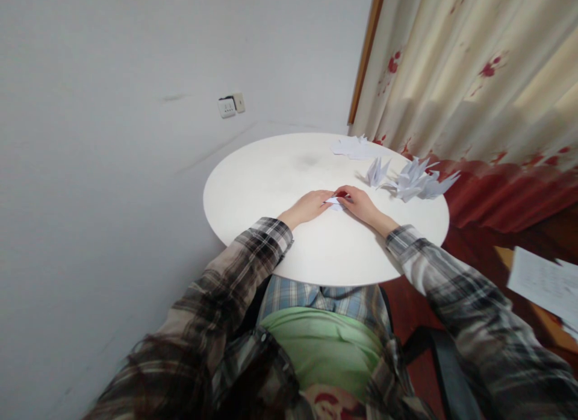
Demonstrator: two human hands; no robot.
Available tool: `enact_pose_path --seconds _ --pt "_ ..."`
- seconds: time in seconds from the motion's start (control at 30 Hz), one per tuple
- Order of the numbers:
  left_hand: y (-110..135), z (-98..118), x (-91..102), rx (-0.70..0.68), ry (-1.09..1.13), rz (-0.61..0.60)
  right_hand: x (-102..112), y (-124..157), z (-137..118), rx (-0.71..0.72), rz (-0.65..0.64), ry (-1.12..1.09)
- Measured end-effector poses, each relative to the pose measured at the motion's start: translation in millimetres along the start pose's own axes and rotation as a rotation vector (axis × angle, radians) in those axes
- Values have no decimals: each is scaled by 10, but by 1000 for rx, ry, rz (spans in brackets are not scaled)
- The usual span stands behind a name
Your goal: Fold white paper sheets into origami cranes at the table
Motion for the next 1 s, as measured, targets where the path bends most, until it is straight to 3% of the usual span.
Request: enact_pose_path --seconds 0.2,0.4,0.6,0.77,1.0 --pt "-8 21 -27 35 -50 -142 -33 -13 51 35 23 61" --pt "-21 -49 -51 61 -3 -85 -11 -7 94 -32 34 160" --pt "-28 -51 -61 50 12 -72 -13 1 57 7 21 284" --pt "-23 -17 -34 71 4 -80 -74 -3 76 48 -76 237" --pt "19 56 61 49 -40 -12 -70 -6 73 50 -77 203"
Point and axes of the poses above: each hand's wrist, its own y-axis away from the middle knuckle, its own x-axis out of the back of the hand, z = x × y, the point moved 4 cm from there along -y, towards the middle knuckle, and after that the axes turned 1 degree about z, right-handed, at the moved point
